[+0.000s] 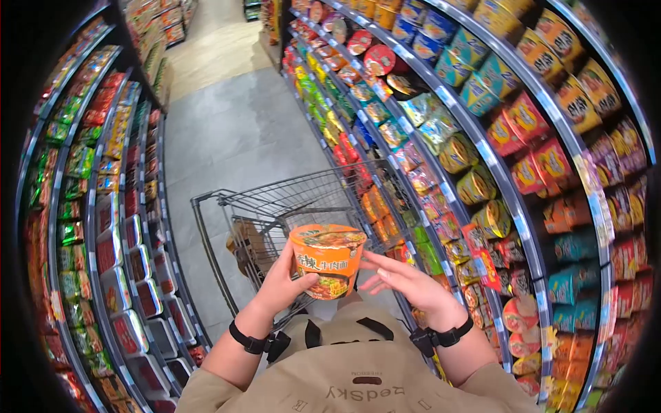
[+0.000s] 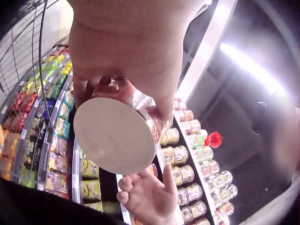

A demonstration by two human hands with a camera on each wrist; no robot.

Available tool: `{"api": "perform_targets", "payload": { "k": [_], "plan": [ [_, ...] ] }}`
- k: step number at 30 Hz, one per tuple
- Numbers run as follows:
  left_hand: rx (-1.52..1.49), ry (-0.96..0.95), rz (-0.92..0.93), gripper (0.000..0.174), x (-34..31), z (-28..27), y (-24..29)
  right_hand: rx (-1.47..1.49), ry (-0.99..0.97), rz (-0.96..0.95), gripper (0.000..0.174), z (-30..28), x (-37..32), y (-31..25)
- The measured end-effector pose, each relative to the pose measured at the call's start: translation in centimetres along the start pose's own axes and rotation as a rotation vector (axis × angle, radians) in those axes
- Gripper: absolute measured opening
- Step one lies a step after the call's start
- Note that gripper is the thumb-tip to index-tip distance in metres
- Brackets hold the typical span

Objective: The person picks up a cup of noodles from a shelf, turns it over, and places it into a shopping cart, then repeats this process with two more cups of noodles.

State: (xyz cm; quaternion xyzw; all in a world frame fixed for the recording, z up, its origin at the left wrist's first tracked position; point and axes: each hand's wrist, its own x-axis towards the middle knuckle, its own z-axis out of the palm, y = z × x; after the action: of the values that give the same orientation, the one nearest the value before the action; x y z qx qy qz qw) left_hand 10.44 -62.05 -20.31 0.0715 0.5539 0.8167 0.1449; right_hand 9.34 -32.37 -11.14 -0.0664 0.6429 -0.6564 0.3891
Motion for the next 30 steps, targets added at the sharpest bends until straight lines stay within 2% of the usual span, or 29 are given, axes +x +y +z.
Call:
{"api": "perform_targets", "payload": {
  "k": [2,4,6,8,9,13,14,16,17,19,20,24,30],
  "plan": [
    [0.037,-0.061,-0.013,0.112,0.1,1.4,-0.1,0.019,0.089,-0.078,0.064,0.4,-2.1,1.6],
    [0.152,-0.093,0.003,0.105,0.2,3.2,0.0,0.065,0.141,-0.069,0.065,0.6,-4.4,2.4],
    [0.132,-0.17,0.01,0.104,0.8,4.9,-0.4,0.074,0.196,-0.086,0.067,0.6,-6.5,3.4],
    [0.215,-0.237,-0.012,0.115,1.5,6.6,-0.5,0.112,0.216,-0.132,0.07,0.6,-8.7,3.3],
    [0.4,-0.238,0.022,0.114,2.0,7.1,-1.1,0.105,0.229,-0.145,0.068,0.3,-9.8,4.0],
    [0.665,-0.358,0.122,0.113,3.5,12.2,-0.8,0.107,0.263,-0.197,0.067,-1.5,-14.5,5.7],
    [0.674,-0.385,0.129,0.113,4.1,13.8,-1.0,0.087,0.273,-0.2,0.067,-2.0,-15.9,5.9],
    [0.496,-0.456,0.056,0.113,5.2,17.6,-1.6,0.116,0.329,-0.214,0.069,-3.2,-19.0,6.6],
    [0.702,-0.49,0.114,0.111,5.6,19.4,-1.2,0.122,0.371,-0.222,0.071,-3.9,-20.7,7.2],
    [0.624,-0.561,0.105,0.11,6.9,23.5,-2.5,0.142,0.439,-0.241,0.073,-5.4,-24.1,9.0],
    [0.538,-0.599,0.089,0.109,7.4,25.7,-3.2,0.189,0.482,-0.288,0.075,-6.3,-25.8,10.2],
    [0.581,-0.727,0.104,0.108,9.1,34.7,-3.8,0.28,0.605,-0.439,0.076,-8.4,-32.5,13.0],
    [0.579,-0.757,0.272,0.108,10.8,44.0,-6.1,0.365,0.672,-0.677,0.077,-11.4,-39.5,13.4]
  ]
}}
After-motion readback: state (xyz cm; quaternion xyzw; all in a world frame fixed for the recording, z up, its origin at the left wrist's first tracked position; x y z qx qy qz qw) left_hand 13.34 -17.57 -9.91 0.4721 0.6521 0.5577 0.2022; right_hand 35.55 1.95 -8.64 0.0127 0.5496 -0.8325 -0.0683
